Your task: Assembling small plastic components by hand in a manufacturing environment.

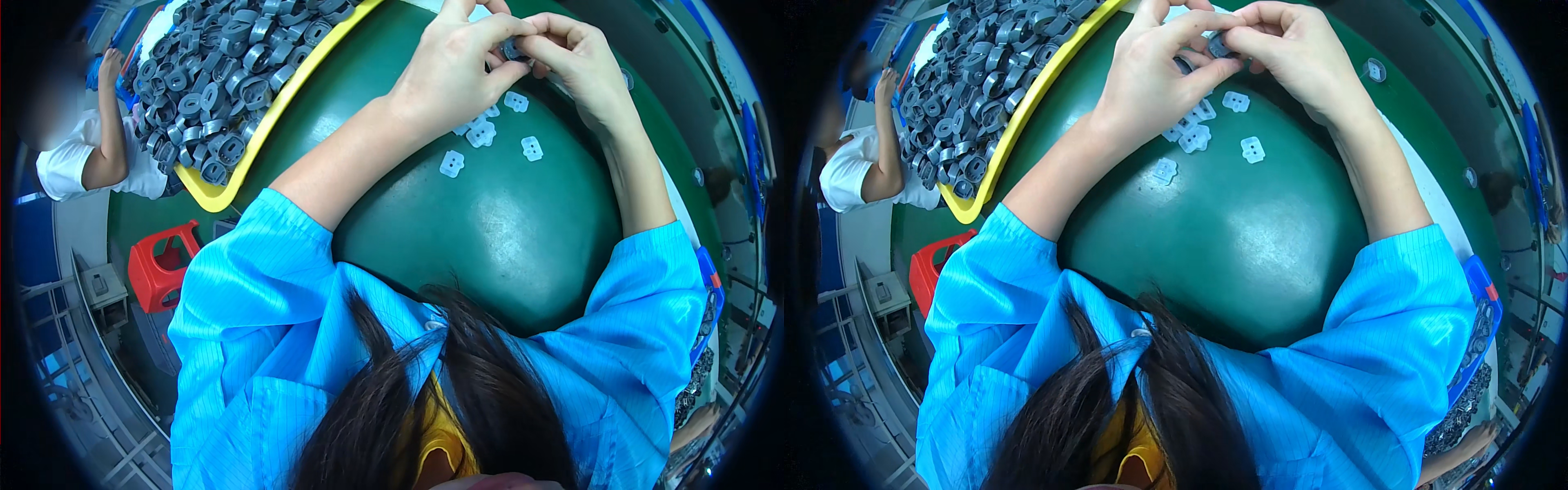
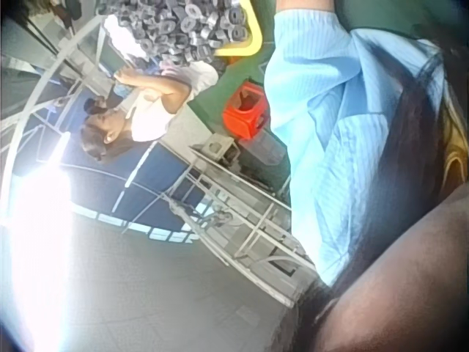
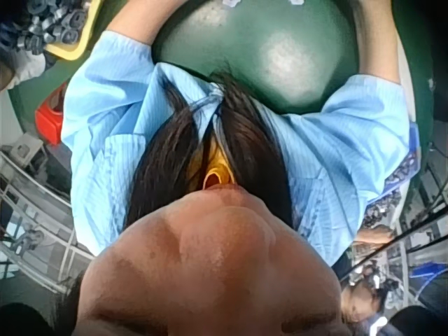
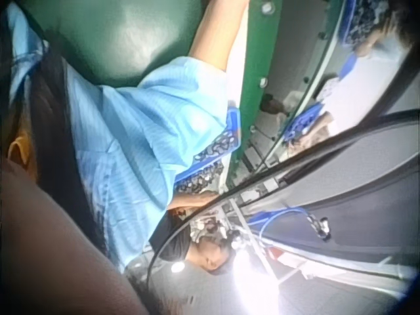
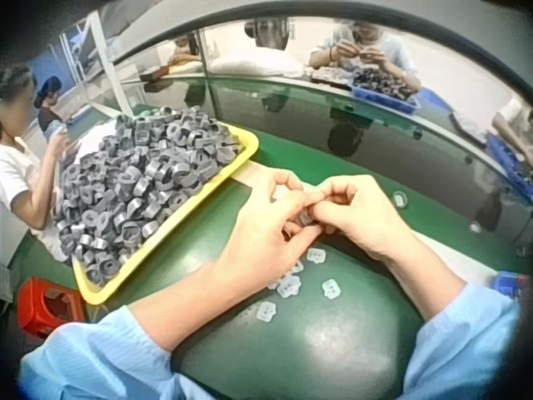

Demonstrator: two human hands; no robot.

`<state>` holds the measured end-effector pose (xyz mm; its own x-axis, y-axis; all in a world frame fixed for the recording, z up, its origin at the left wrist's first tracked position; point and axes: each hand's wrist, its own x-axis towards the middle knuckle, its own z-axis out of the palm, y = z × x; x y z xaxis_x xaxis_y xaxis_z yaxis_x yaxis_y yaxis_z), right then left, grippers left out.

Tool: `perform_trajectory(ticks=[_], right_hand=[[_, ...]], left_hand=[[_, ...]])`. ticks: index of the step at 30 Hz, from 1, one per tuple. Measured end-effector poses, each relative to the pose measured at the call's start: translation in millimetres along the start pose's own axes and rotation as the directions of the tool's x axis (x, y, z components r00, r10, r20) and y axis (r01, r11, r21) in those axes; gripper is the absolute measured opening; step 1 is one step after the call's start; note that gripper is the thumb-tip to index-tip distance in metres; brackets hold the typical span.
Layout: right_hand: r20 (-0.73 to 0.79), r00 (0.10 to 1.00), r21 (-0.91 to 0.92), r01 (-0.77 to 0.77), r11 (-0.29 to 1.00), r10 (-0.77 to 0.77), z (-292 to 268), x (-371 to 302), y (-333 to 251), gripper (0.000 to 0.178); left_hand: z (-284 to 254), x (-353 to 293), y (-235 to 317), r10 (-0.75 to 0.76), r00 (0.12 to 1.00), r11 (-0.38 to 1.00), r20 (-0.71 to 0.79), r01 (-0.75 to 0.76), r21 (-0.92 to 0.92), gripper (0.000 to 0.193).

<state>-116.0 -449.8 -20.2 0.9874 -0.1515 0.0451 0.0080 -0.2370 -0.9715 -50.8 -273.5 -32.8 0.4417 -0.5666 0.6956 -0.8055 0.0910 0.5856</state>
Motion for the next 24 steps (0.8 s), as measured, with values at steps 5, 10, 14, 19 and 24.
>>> perform_trajectory(ticks=[5, 10, 14, 19, 24], right_hand=[[0.07, 0.995, 0.042, -0.076, 0.996, 0.073, -7, -4, -9, 0.018], [0.118, 0.992, -0.153, -0.035, 0.988, 0.053, -6, -8, -11, 0.017], [-0.026, 0.995, 0.013, 0.099, 0.995, -0.099, 13, -7, -14, 0.014], [-0.045, 0.983, 0.486, -0.136, 0.863, 0.18, 6, -3, -23, 0.013], [-0.304, 0.942, 0.085, -0.12, 0.989, 0.14, -36, 18, 19, 0.013]], left_hand=[[-12, 6, -10, -0.048, 0.982, 0.992, 0.183, 0.068, -0.104, 0.038], [-19, 9, -9, -0.051, 0.918, 0.986, 0.394, 0.11, -0.127, 0.038], [-16, 11, -11, 0.274, 0.948, 0.961, 0.161, -0.276, -0.005, 0.038], [-10, 13, 4, -0.059, 0.99, 0.995, 0.126, 0.069, -0.078, 0.037], [-4, 13, -18, -0.223, 0.964, 0.965, 0.145, 0.197, 0.173, 0.036]])
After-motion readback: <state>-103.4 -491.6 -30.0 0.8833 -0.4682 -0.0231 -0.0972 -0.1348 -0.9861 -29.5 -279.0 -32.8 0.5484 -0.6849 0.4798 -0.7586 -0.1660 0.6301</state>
